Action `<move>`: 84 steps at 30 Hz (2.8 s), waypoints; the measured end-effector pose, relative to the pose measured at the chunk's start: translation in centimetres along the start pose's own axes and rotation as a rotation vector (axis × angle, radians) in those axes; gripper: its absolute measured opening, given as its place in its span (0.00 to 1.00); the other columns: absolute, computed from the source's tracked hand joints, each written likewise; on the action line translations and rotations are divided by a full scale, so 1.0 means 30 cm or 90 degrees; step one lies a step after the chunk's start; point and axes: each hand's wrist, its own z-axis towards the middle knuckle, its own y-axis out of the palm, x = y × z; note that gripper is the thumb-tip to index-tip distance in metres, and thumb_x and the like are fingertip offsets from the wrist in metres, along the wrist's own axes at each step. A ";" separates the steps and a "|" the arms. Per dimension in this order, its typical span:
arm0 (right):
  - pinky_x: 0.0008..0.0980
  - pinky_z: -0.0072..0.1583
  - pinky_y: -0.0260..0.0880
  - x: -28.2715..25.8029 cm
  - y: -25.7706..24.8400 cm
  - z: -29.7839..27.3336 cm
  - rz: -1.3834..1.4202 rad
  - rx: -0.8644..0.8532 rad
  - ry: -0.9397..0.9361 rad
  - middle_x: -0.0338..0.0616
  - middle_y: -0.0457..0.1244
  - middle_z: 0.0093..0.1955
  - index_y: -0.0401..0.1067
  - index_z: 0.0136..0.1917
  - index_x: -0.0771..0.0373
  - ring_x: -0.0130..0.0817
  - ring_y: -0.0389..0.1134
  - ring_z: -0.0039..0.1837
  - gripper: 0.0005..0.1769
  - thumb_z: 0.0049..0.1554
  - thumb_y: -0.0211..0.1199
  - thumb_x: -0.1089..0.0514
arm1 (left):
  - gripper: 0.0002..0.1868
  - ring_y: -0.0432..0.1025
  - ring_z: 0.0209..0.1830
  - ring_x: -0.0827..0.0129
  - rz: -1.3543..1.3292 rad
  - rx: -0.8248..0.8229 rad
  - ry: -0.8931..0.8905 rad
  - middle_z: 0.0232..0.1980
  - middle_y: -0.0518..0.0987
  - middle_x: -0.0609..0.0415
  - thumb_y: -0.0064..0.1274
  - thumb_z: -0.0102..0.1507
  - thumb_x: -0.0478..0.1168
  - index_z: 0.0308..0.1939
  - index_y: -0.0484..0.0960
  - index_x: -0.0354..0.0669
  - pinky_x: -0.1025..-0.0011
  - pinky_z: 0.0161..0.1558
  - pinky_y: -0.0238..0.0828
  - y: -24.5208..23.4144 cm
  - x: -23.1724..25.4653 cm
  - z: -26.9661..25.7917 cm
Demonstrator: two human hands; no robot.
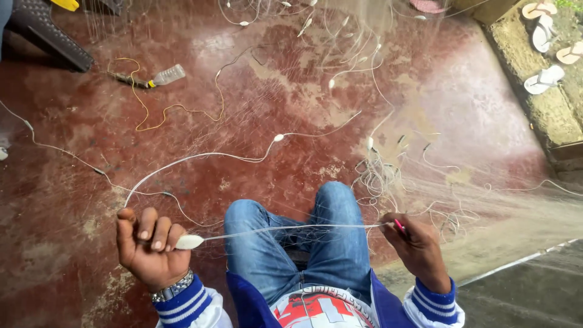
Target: Repairing a fishing net by untangling and cutting threads using scissors and a net needle.
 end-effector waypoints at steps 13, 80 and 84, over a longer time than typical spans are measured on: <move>0.25 0.40 0.57 0.088 -0.022 -0.013 -0.131 0.020 0.147 0.35 0.57 0.29 0.70 0.44 0.52 0.23 0.53 0.33 0.06 0.51 0.60 0.54 | 0.05 0.47 0.11 0.84 -0.006 0.043 -0.017 0.18 0.55 0.67 0.42 0.63 0.42 0.39 0.70 0.49 0.84 0.14 0.42 0.063 -0.097 -0.047; 0.20 0.40 0.54 0.140 -0.044 -0.103 -0.083 0.169 0.321 0.38 0.54 0.25 0.75 0.40 0.54 0.23 0.51 0.32 0.07 0.45 0.66 0.55 | 0.01 0.61 0.54 0.70 -0.141 -0.146 -0.121 0.52 0.67 0.59 0.48 0.61 0.38 0.35 0.75 0.50 0.58 0.53 0.60 0.200 -0.323 0.179; 0.18 0.38 0.49 0.113 -0.029 -0.092 -0.082 0.211 0.248 0.37 0.51 0.24 0.74 0.42 0.53 0.22 0.48 0.30 0.07 0.48 0.64 0.57 | 0.04 0.65 0.40 0.72 -0.186 -0.089 -0.139 0.42 0.71 0.58 0.50 0.60 0.40 0.37 0.74 0.46 0.68 0.43 0.65 0.189 -0.333 0.198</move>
